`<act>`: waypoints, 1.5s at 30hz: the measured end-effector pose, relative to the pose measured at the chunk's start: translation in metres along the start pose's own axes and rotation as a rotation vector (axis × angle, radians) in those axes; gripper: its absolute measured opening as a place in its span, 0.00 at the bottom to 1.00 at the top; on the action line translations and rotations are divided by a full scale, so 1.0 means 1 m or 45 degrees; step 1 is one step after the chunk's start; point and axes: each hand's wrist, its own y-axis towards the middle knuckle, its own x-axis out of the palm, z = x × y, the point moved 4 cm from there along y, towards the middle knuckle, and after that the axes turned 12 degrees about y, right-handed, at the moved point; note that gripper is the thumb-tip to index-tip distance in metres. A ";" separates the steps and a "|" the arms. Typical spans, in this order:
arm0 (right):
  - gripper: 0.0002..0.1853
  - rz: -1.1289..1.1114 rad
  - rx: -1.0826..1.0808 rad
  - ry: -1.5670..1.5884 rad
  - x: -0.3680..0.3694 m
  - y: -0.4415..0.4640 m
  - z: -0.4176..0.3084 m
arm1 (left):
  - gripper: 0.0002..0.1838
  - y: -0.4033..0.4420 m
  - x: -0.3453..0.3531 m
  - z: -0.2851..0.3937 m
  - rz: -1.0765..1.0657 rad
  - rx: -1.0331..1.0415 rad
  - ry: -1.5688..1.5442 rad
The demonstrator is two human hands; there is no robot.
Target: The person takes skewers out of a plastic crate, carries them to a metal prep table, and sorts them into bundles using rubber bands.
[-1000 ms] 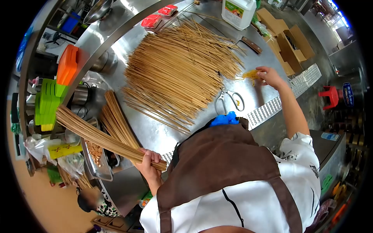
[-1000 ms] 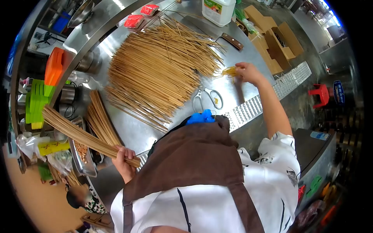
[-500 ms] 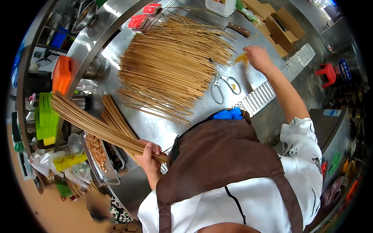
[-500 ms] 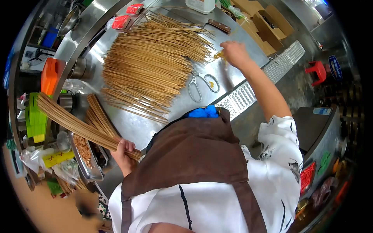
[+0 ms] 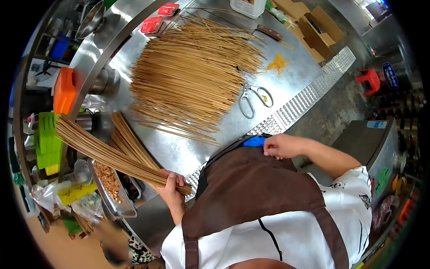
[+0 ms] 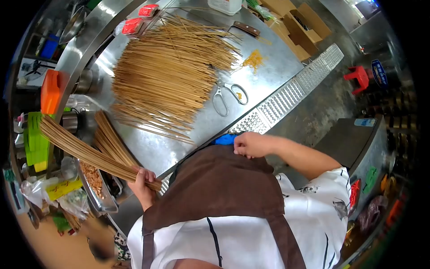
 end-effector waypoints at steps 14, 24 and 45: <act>0.13 -0.049 0.020 -0.628 -0.007 -0.022 0.051 | 0.07 0.006 0.029 0.001 -0.120 -0.071 -0.185; 0.11 1.535 -0.798 -0.655 -0.173 0.065 -0.011 | 0.06 -0.026 0.059 -0.008 -0.119 -0.176 -0.302; 0.08 1.536 -0.550 -0.805 -0.201 0.121 -0.017 | 0.05 -0.038 0.044 -0.007 -0.074 -0.215 -0.421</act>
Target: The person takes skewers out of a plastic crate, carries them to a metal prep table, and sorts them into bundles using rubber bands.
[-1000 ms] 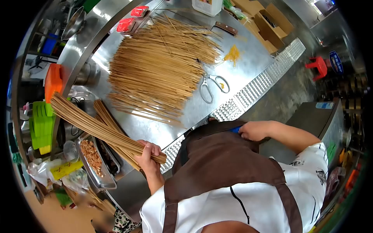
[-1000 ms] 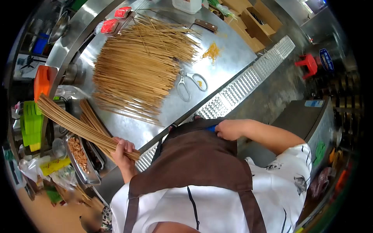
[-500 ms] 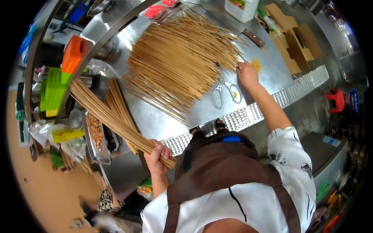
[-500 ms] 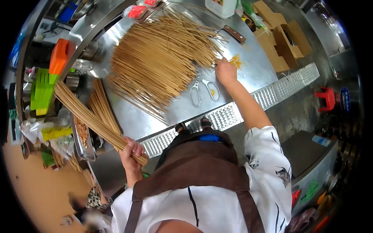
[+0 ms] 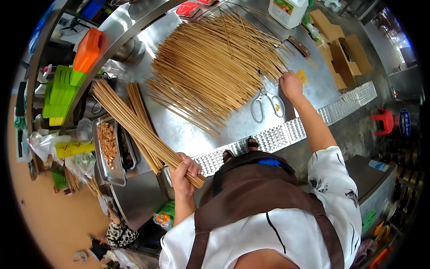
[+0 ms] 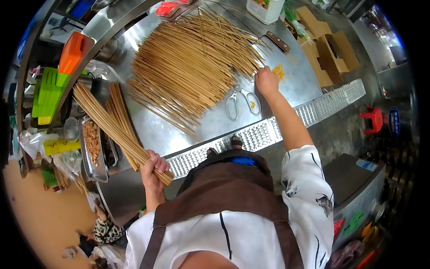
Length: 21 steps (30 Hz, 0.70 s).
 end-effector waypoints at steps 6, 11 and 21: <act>0.08 0.113 0.035 0.269 -0.030 -0.015 -0.009 | 0.07 0.002 -0.013 0.005 0.027 -0.045 0.042; 0.01 -0.373 0.157 1.128 -0.038 -0.086 -0.100 | 0.10 0.019 -0.012 -0.002 -0.020 -0.039 0.183; 0.03 -0.982 0.150 1.431 0.016 -0.166 -0.266 | 0.06 0.028 -0.012 -0.024 -0.148 -0.137 0.194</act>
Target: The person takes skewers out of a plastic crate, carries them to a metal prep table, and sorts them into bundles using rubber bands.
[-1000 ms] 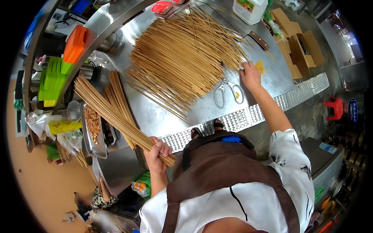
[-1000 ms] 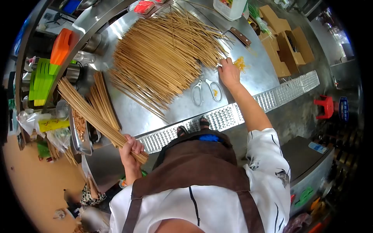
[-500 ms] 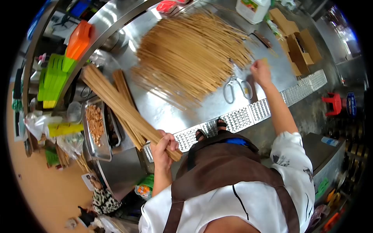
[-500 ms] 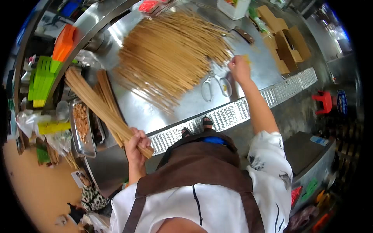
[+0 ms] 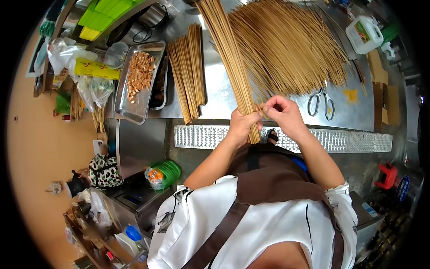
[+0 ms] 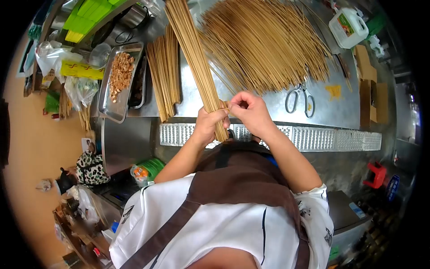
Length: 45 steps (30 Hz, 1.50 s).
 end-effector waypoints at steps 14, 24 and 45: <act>0.03 -0.142 0.103 0.952 0.013 -0.007 -0.011 | 0.07 -0.002 -0.025 -0.014 0.064 -0.003 -0.474; 0.17 -0.860 0.946 0.558 0.018 -0.039 0.009 | 0.06 -0.007 -0.027 -0.005 -0.105 0.048 -0.446; 0.19 -0.465 0.322 -0.270 0.059 -0.005 0.017 | 0.04 0.007 -0.020 0.008 -0.285 0.438 0.270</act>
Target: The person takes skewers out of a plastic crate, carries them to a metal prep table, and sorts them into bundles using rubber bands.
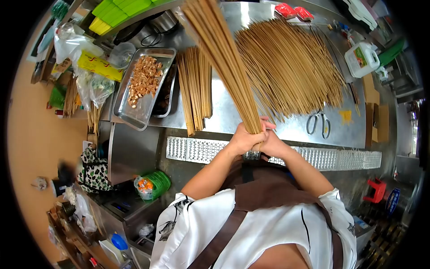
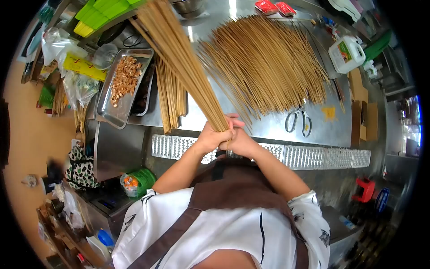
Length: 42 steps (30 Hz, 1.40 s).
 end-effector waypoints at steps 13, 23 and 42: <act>0.05 0.059 0.485 0.899 0.019 0.039 0.089 | 0.23 -0.039 -0.017 -0.052 0.582 -0.557 0.142; 0.08 0.131 0.621 0.981 0.055 0.062 0.083 | 0.14 -0.098 -0.011 -0.008 1.028 0.052 1.386; 0.05 0.148 0.414 1.164 0.065 0.075 0.084 | 0.07 -0.102 -0.020 -0.017 0.966 0.017 1.121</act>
